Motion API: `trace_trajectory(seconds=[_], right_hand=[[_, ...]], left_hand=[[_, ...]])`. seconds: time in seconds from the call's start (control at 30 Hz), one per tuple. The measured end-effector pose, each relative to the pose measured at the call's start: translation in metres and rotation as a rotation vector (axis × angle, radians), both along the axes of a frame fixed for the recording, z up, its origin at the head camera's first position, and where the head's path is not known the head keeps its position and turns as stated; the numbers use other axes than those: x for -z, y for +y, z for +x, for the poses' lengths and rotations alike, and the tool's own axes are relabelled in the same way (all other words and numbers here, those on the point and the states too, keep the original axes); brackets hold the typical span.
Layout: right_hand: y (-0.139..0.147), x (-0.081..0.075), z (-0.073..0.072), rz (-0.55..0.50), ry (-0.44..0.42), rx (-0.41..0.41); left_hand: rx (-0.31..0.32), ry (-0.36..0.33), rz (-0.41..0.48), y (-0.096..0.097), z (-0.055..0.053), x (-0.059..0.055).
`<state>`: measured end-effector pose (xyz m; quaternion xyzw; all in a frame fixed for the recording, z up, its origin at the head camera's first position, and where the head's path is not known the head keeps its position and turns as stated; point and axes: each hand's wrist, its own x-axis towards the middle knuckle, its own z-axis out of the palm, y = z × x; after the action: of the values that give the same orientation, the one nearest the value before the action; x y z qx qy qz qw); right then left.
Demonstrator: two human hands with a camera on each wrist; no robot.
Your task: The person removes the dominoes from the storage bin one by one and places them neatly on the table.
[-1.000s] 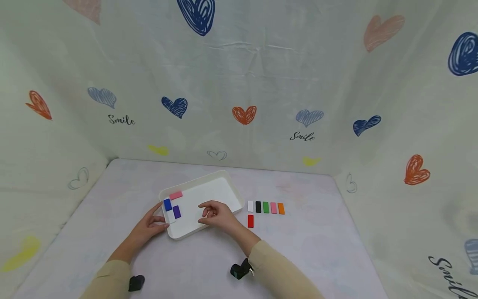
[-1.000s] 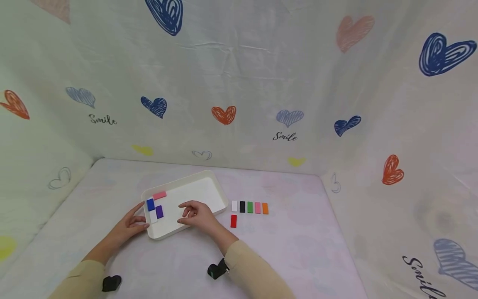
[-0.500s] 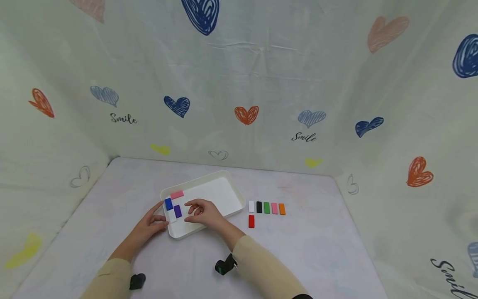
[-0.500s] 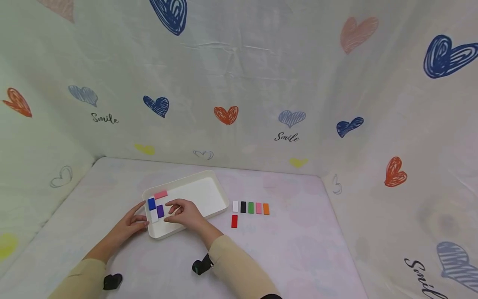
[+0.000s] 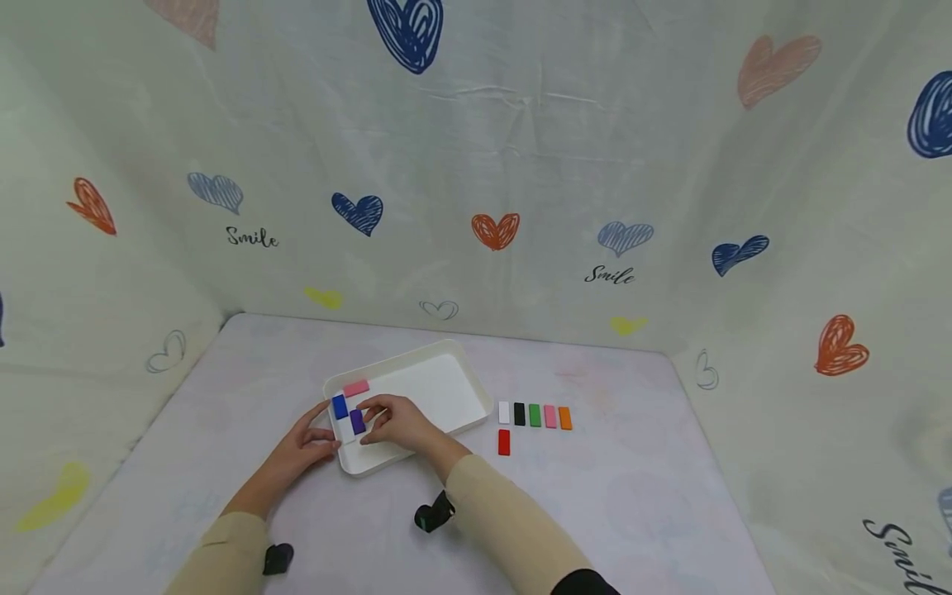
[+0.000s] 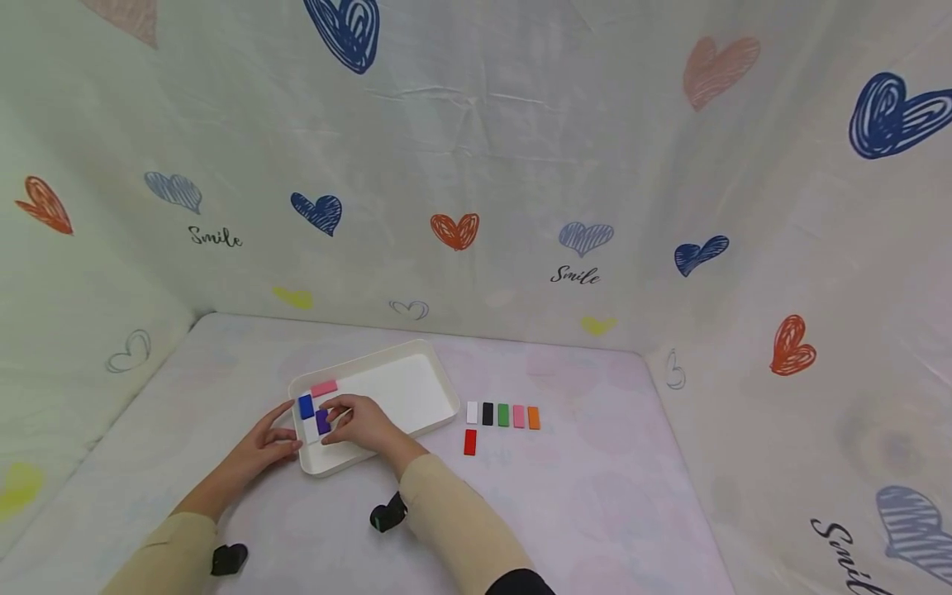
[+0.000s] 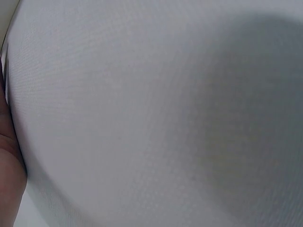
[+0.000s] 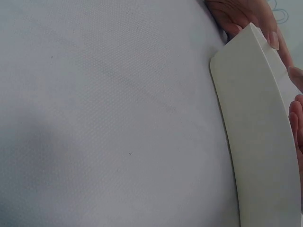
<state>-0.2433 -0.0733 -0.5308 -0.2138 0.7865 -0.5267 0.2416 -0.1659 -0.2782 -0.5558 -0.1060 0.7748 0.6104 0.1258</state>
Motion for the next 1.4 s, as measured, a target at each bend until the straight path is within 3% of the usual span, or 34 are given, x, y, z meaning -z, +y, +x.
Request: trace_trajectory(seconds=[0.3, 0.53, 0.67, 1.17, 1.4], right_hand=[[-0.009, 0.009, -0.012, 0.075, 0.004, 0.011], [-0.016, 0.012, -0.018, 0.039, -0.006, 0.000], [-0.018, 0.011, -0.021, 0.068, -0.002, -0.003], [-0.022, 0.016, -0.023, 0.216, 0.028, 0.038], [-0.025, 0.018, -0.023, 0.231, 0.049, 0.040]], left_hand=[[0.000, 0.004, -0.021, -0.001, 0.000, 0.002], [-0.005, 0.005, -0.019, -0.002, 0.000, 0.002], [-0.011, 0.001, -0.014, 0.000, -0.001, 0.002], [-0.008, 0.004, 0.033, 0.000, -0.003, 0.003], [-0.002, 0.003, 0.011, 0.000, -0.001, 0.002]])
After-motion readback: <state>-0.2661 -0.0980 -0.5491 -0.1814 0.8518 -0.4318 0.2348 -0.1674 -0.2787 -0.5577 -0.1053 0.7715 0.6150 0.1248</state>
